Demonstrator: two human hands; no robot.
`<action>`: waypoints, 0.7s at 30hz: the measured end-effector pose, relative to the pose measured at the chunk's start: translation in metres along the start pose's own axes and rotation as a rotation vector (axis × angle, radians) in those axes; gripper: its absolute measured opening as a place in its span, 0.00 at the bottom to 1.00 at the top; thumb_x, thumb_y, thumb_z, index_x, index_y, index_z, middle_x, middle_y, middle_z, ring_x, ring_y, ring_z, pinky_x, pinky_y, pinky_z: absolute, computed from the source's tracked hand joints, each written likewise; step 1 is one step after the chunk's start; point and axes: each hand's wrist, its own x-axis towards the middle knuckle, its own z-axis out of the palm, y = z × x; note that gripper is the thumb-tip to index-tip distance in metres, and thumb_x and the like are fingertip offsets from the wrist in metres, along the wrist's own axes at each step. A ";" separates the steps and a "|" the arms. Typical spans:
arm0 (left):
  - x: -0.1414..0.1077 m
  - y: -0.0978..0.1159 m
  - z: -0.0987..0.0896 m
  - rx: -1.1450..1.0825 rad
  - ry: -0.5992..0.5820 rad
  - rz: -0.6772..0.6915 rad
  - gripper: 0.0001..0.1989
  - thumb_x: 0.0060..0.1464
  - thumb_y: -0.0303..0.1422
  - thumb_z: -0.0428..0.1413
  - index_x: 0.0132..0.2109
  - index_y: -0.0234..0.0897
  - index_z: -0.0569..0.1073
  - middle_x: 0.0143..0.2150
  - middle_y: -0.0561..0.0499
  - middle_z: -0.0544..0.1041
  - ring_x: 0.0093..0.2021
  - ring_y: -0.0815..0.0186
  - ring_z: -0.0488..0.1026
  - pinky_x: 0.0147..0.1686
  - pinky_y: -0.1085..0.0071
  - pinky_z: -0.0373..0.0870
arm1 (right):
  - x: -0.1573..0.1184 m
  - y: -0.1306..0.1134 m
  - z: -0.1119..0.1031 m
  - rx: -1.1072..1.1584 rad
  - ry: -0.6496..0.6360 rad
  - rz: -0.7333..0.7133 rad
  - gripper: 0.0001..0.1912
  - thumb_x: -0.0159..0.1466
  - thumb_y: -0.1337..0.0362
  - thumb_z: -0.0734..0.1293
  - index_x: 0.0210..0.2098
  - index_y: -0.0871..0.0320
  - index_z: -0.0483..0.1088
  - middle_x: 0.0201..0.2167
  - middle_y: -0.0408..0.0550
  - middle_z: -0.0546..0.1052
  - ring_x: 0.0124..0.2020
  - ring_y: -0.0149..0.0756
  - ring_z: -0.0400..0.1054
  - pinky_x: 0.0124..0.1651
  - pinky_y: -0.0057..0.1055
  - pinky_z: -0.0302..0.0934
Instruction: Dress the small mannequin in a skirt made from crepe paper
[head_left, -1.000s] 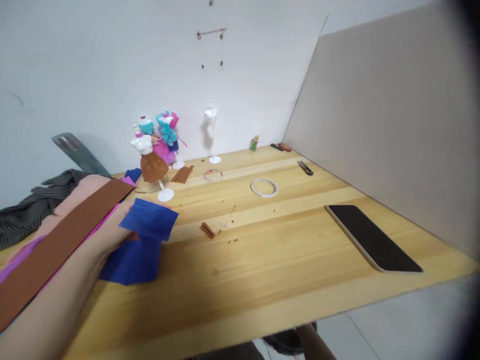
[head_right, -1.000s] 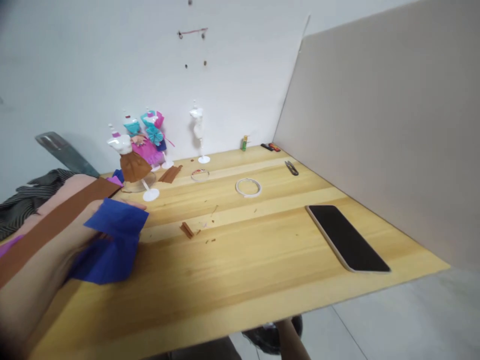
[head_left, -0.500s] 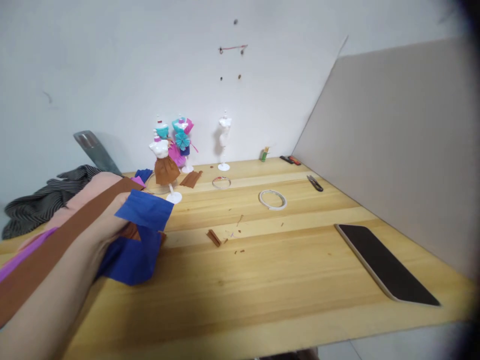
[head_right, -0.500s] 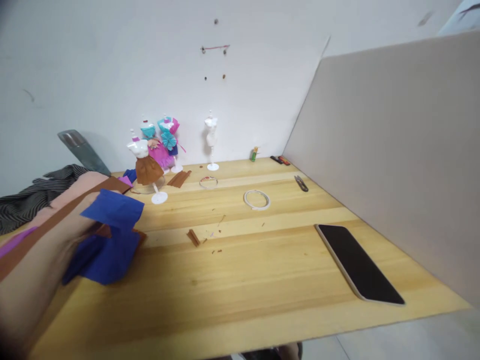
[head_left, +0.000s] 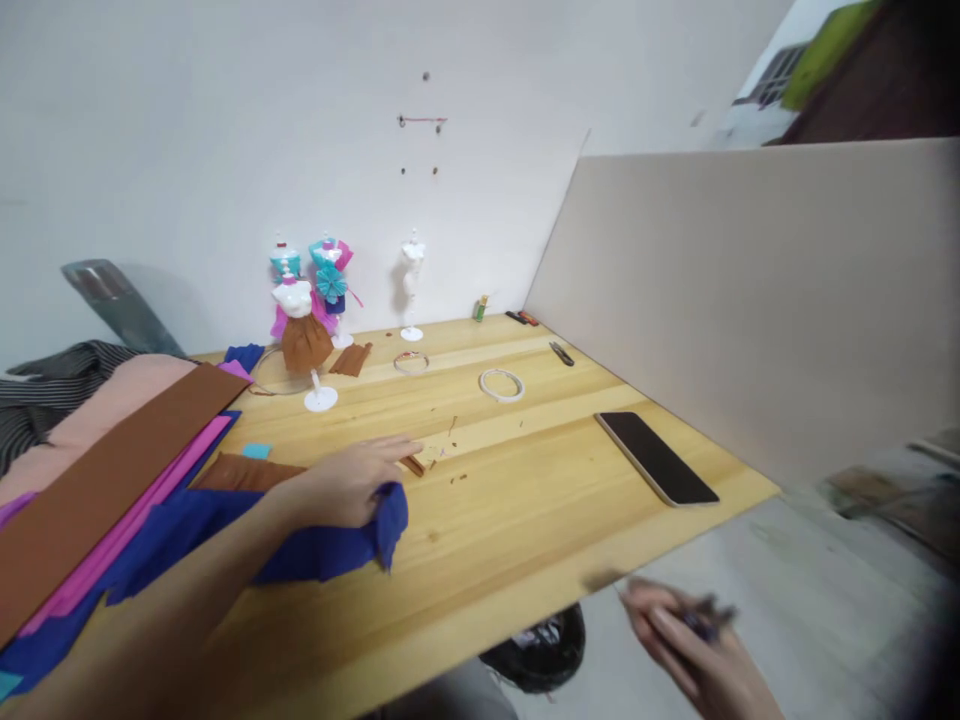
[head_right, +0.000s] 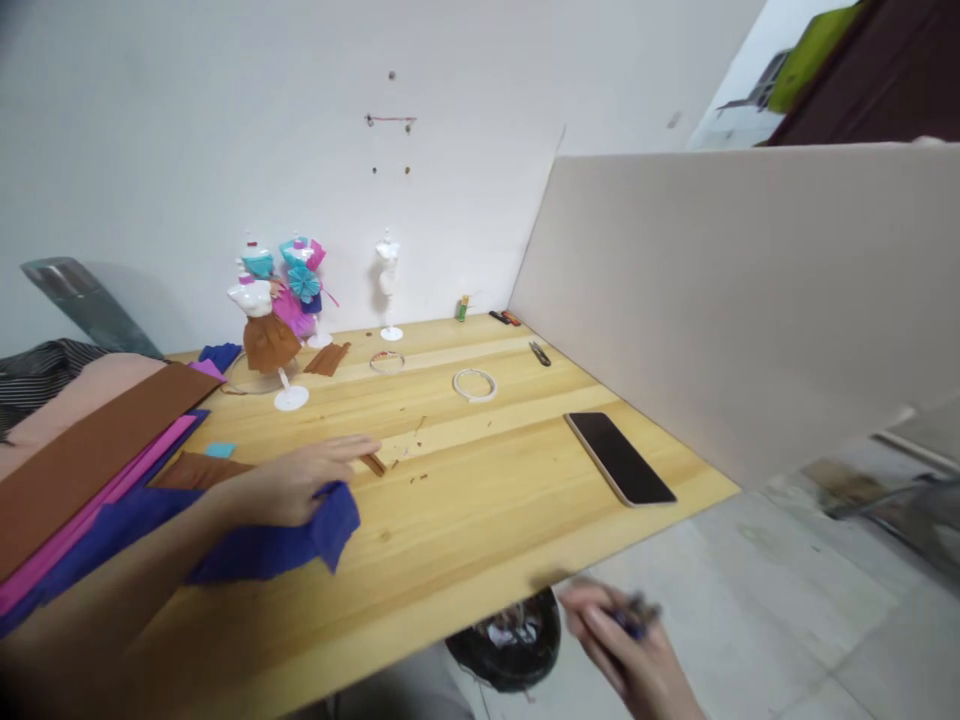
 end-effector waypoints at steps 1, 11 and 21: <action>0.010 -0.001 0.011 0.034 -0.007 0.015 0.13 0.46 0.19 0.52 0.39 0.33 0.75 0.66 0.39 0.62 0.67 0.53 0.57 0.64 0.54 0.55 | 0.009 -0.027 0.018 -0.127 -0.139 -0.101 0.18 0.56 0.48 0.69 0.34 0.56 0.77 0.22 0.47 0.73 0.14 0.29 0.60 0.19 0.30 0.61; -0.017 0.007 0.029 0.045 0.021 -0.080 0.17 0.45 0.20 0.51 0.42 0.35 0.75 0.47 0.44 0.78 0.52 0.56 0.72 0.54 0.60 0.67 | 0.160 -0.130 0.205 -1.000 -0.519 -0.721 0.13 0.60 0.77 0.61 0.38 0.68 0.77 0.40 0.61 0.75 0.42 0.41 0.70 0.50 0.33 0.60; -0.057 0.027 0.028 0.038 0.021 -0.053 0.19 0.47 0.20 0.50 0.45 0.37 0.74 0.51 0.45 0.77 0.55 0.58 0.71 0.58 0.59 0.64 | 0.126 -0.119 0.178 -0.988 -0.503 -0.642 0.10 0.59 0.74 0.62 0.35 0.62 0.75 0.34 0.50 0.78 0.35 0.36 0.70 0.38 0.27 0.59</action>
